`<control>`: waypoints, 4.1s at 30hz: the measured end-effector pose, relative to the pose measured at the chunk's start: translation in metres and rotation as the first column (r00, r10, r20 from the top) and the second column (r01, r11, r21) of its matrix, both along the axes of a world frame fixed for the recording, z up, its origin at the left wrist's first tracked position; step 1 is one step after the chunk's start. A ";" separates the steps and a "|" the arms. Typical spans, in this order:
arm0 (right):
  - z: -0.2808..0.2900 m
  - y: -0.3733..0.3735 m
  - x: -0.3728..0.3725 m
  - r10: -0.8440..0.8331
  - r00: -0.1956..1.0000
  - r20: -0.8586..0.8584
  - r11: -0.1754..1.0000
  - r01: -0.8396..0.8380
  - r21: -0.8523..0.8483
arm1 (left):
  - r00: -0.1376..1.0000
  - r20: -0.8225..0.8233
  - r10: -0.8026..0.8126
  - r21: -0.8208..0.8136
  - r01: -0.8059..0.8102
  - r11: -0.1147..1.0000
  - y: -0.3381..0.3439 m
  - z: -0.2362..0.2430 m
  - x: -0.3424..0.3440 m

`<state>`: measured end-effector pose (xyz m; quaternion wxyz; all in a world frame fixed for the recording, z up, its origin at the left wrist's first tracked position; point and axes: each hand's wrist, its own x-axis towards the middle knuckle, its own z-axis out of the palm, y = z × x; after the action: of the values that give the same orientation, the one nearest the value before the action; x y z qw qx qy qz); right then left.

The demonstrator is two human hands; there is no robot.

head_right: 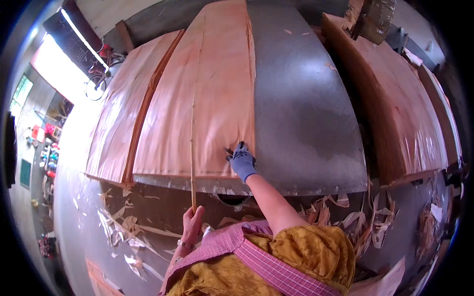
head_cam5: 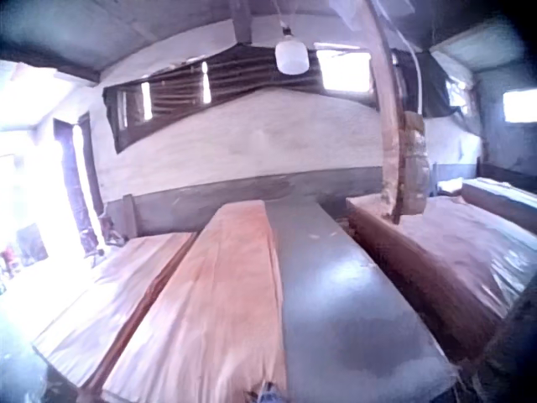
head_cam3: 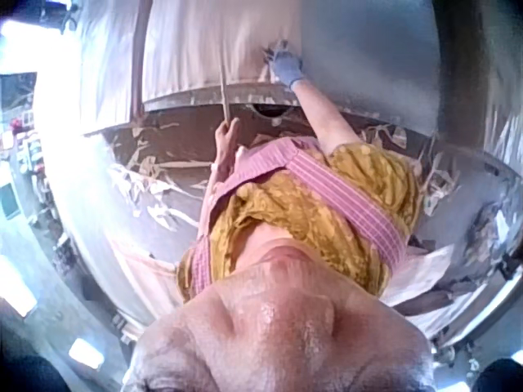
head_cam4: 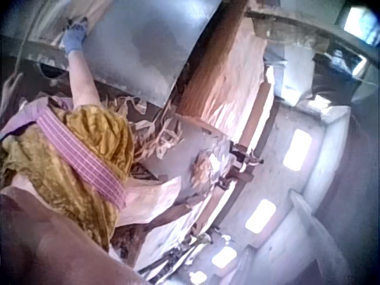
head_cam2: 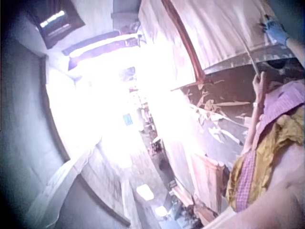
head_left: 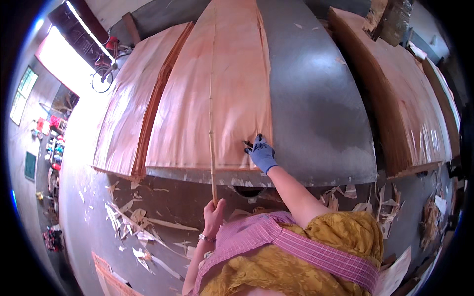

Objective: The person prepares thin sheets of wood veneer by smoothing them on a table, trimming excess material with a small knife, and applying tape to the edges.

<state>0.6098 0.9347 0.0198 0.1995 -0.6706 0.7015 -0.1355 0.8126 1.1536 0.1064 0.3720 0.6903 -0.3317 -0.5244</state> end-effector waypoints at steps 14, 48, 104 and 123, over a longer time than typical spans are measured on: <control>0.087 -0.027 0.070 -0.254 0.641 0.724 0.959 0.263 0.104 | 0.967 -0.104 -0.230 -0.027 0.229 0.973 -0.128 -0.036 0.209; 0.064 0.098 0.038 -0.689 0.691 -0.218 0.724 0.670 -0.165 | 0.501 0.708 -0.498 0.107 0.622 0.776 -0.230 -0.037 0.254; 0.323 -0.076 -0.366 0.293 -0.394 0.871 0.955 0.161 -0.249 | 0.806 0.592 0.019 -0.806 0.592 -0.001 -0.359 0.546 -0.408; 0.209 -0.061 -0.438 -0.001 -0.062 0.998 0.864 0.503 0.032 | 0.833 0.553 0.035 -0.832 0.554 -0.040 -0.343 0.540 -0.411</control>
<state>0.1721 0.8732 0.2284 0.4798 -0.2501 0.4270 -0.7245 0.4011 0.8107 0.6466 0.5509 0.2432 -0.7972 -0.0422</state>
